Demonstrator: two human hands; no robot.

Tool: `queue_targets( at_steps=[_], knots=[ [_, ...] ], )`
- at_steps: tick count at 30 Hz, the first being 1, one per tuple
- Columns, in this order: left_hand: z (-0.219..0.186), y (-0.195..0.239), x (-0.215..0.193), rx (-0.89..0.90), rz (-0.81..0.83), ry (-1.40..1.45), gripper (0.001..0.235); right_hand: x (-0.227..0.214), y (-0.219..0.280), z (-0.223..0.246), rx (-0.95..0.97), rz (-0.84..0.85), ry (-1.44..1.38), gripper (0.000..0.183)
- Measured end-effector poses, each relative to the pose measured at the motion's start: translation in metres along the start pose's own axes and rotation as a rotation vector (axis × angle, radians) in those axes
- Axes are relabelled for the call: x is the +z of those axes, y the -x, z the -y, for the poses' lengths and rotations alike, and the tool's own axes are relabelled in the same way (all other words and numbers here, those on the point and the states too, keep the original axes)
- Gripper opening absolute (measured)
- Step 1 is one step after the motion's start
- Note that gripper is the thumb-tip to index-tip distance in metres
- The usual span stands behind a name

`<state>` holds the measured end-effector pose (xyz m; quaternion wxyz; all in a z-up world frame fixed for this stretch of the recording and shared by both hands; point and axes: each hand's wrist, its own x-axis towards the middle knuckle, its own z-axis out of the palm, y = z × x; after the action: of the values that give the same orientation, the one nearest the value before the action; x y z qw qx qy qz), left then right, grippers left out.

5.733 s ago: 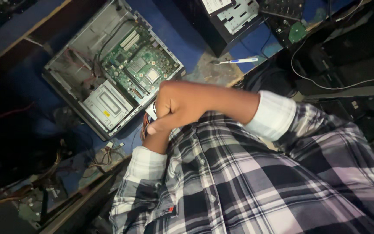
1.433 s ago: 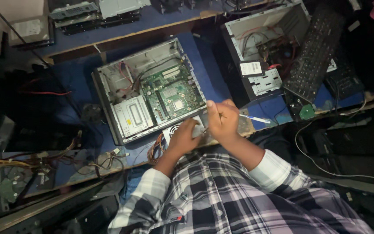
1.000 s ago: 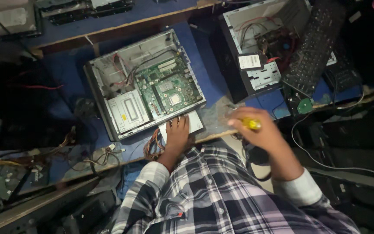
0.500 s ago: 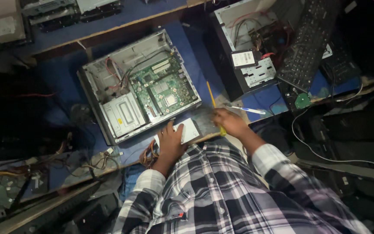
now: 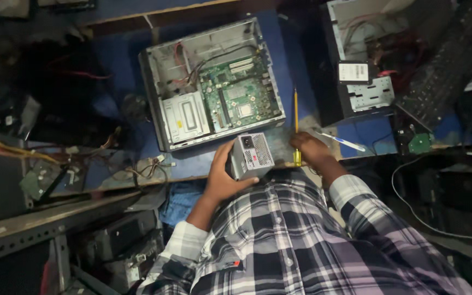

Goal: The person removes a power supply unit from a desktop computer case, inspects it, and then reinstalls it. They use a screwdriver to secure the unit and connect power cables to the motherboard.

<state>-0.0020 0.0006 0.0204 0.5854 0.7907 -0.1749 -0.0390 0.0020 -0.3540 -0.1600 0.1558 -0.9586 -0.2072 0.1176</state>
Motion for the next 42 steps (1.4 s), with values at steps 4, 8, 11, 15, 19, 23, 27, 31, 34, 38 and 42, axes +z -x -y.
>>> queue_targets(
  at_steps=[4,8,11,15,19,23,27,31,34,38,42],
  knots=[
    [-0.024,0.000,-0.004,0.079,-0.058,0.027,0.107,0.012,-0.006,-0.008,0.006,-0.060,-0.019,0.038],
    [-0.044,-0.003,-0.005,0.102,-0.089,0.053,0.107,0.001,-0.009,0.000,0.044,-0.074,0.032,0.039],
    [-0.059,-0.003,-0.005,0.125,-0.127,0.022,0.105,-0.032,-0.013,0.030,0.077,-0.129,0.121,0.041],
    [-0.072,-0.001,-0.001,0.131,-0.231,-0.086,0.103,-0.102,-0.022,0.101,0.297,-0.495,-0.628,0.029],
    [-0.074,-0.001,0.013,0.094,-0.437,-0.174,0.104,-0.180,0.005,0.182,-0.223,-0.424,-1.414,0.068],
    [-0.072,-0.001,0.022,0.108,-0.522,-0.171,0.104,-0.210,0.004,0.243,-0.101,-0.419,-1.216,0.095],
    [-0.076,-0.001,0.024,0.147,-0.525,-0.063,0.106,-0.211,-0.005,0.257,-0.057,-0.502,-1.323,0.094],
    [-0.087,-0.006,-0.010,0.132,-0.193,0.198,0.111,-0.225,-0.005,0.245,-0.272,-0.588,-1.170,0.086],
    [-0.092,-0.009,-0.039,0.084,0.057,0.523,0.114,-0.248,-0.003,0.232,-0.342,-0.458,-1.083,0.083],
    [-0.093,-0.012,-0.038,0.084,0.056,0.567,0.110,-0.267,-0.008,0.227,-0.488,-0.410,-0.861,0.080],
    [-0.092,-0.007,-0.025,0.160,-0.045,0.658,0.099,-0.270,-0.009,0.233,-0.474,-0.436,-0.855,0.086]
  ],
)
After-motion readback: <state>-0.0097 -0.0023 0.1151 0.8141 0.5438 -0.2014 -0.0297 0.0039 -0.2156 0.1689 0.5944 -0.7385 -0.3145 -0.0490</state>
